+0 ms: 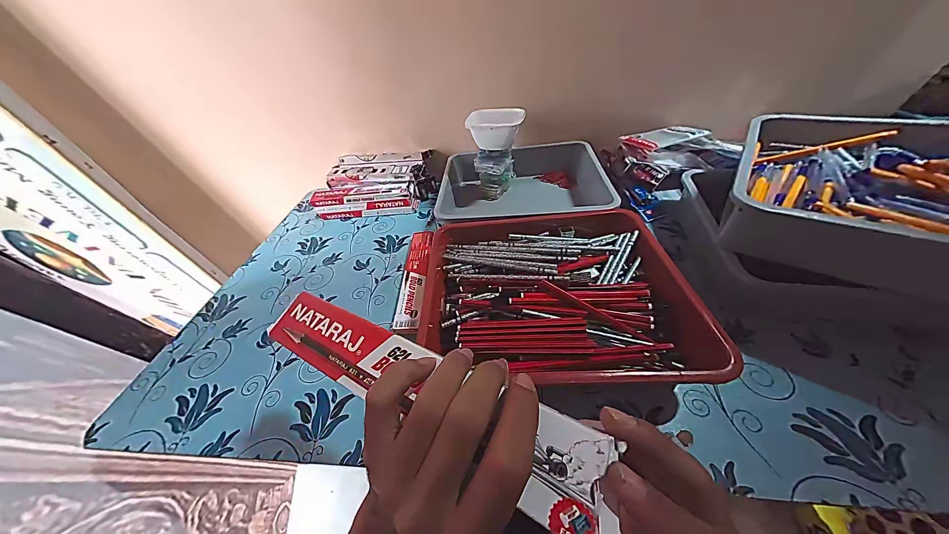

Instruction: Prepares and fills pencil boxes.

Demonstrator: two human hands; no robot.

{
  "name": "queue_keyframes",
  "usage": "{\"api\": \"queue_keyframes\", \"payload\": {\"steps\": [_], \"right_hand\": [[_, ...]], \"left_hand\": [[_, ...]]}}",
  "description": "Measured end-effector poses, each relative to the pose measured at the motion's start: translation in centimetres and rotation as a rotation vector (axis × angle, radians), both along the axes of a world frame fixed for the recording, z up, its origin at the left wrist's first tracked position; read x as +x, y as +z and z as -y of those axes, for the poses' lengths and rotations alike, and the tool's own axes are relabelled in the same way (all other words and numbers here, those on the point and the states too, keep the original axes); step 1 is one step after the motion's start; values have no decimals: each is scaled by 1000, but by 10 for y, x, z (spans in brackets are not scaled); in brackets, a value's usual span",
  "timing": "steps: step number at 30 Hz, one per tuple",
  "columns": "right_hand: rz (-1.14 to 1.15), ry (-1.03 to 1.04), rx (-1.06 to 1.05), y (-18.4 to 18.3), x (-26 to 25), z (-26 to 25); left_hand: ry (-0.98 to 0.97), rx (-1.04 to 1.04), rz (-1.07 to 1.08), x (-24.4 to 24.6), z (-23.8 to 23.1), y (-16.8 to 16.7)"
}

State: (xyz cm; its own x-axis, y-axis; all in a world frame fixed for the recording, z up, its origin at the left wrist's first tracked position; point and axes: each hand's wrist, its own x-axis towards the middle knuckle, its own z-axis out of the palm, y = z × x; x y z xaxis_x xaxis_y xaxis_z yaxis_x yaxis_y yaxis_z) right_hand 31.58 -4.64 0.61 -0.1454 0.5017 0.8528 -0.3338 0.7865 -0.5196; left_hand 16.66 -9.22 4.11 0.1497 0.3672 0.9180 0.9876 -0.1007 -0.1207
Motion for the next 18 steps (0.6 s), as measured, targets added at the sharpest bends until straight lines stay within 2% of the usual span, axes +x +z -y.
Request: {"api": "queue_keyframes", "payload": {"steps": [4, 9, 14, 18], "right_hand": [[6, -61, 52, -8, -8, -1], [-24, -11, 21, -9, -9, -1], [59, -167, 79, -12, -19, 4], [73, -180, 134, -18, -32, 0]], "left_hand": [[6, -16, -1, -2, -1, -1], [-6, -38, -1, -1, -1, -2], [-22, -41, 35, -1, -2, -1], [1, -49, 58, -3, 0, 0]]}}
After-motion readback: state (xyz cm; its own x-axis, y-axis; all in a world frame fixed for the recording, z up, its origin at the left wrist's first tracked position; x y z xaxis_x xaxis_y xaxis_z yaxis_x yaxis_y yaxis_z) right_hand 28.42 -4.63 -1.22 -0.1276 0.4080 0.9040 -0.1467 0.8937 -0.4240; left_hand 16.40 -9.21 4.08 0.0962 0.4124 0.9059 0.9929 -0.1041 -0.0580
